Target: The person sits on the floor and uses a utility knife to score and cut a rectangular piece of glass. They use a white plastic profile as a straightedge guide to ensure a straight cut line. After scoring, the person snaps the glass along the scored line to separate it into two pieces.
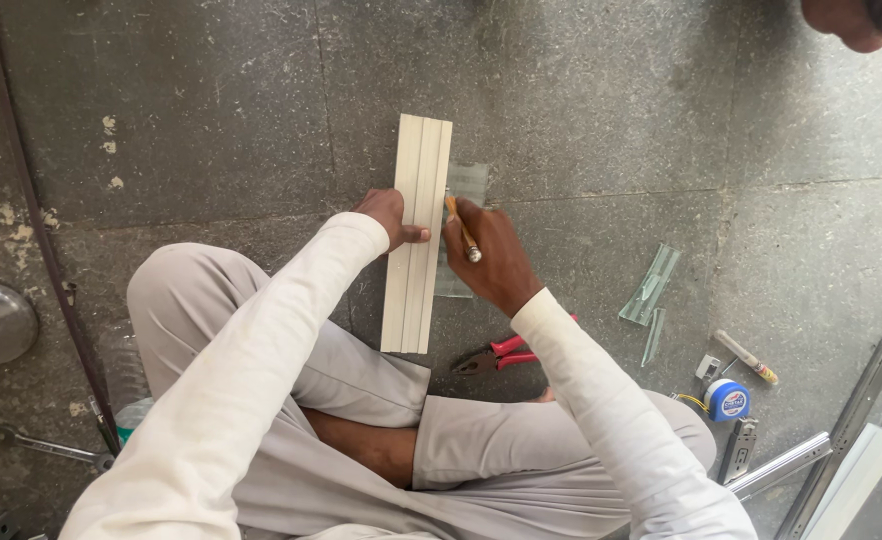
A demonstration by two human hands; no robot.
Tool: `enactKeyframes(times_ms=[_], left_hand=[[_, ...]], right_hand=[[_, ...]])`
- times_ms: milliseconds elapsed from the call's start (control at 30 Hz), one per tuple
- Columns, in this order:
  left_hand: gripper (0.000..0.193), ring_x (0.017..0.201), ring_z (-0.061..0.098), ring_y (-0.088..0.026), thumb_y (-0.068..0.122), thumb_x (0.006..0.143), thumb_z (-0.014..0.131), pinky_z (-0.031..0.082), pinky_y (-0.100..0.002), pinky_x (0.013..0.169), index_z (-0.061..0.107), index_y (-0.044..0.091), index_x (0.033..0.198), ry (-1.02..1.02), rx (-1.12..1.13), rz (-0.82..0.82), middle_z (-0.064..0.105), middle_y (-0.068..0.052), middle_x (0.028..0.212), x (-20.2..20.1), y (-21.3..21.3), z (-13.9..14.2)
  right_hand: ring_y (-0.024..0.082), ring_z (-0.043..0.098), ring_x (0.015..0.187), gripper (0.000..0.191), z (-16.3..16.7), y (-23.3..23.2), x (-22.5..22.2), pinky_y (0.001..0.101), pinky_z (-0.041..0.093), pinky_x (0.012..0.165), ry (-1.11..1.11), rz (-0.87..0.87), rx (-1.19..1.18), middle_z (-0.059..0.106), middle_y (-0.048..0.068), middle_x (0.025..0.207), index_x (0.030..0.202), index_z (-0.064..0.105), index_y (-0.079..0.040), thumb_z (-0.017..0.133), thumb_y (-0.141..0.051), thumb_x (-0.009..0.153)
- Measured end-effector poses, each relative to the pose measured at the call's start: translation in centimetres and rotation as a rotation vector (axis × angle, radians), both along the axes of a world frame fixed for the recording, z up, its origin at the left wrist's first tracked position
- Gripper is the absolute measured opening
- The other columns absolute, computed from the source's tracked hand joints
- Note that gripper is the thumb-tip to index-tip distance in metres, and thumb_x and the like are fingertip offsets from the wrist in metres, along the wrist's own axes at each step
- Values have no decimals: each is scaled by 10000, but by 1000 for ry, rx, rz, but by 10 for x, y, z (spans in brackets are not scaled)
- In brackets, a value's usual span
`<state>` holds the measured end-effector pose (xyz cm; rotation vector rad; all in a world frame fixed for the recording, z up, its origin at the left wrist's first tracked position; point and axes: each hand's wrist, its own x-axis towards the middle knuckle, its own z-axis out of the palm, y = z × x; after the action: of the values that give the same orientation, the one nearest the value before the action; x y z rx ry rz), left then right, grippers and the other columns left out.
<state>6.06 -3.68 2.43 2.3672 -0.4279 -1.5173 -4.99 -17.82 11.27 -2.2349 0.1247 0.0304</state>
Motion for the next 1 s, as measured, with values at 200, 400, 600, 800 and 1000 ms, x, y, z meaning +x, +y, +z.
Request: enactKeyframes(times_ms=[200,400,600,800,1000], left_hand=[[652,1187,667,-299,511,845,790,540,-423,1039,633,8,1229,-10,33,14,648,-175,1241,-1,0,1],[695,1163,653,-331,519,840,820,537,-425,1019,605,-21,1222,-49,-2,30,583,-198,1271,-2,1,3],[649,1125,678,-313,493,844,814,554,-414,998,620,2,1222,-25,-8,50,612,-193,1287,-2,1,8],[660,1151,652,-330,499,861,817,535,-421,1012,612,-7,1232,-42,-10,15,588,-215,1311,-1,0,11],[654,1187,662,-324,490,850,812,541,-416,1039,623,-5,1234,-29,-7,46,595,-204,1323,-2,0,10]], right_hand=[[302,525,441,224,1,3,-5,438,429,562,116,-8,8,526,195,559,932,623,79,538,-107,1024],[303,543,431,215,1,5,-9,434,434,534,-11,11,-4,543,184,556,1004,632,94,539,-100,1005],[308,587,438,218,3,10,-14,429,452,505,99,-28,53,545,203,558,1016,627,98,534,-98,999],[320,586,422,219,3,16,-21,440,446,488,182,-40,29,549,192,533,1035,619,93,533,-104,994],[345,564,468,256,4,19,-31,456,441,533,-3,-15,-20,560,195,575,1127,618,120,555,-85,987]])
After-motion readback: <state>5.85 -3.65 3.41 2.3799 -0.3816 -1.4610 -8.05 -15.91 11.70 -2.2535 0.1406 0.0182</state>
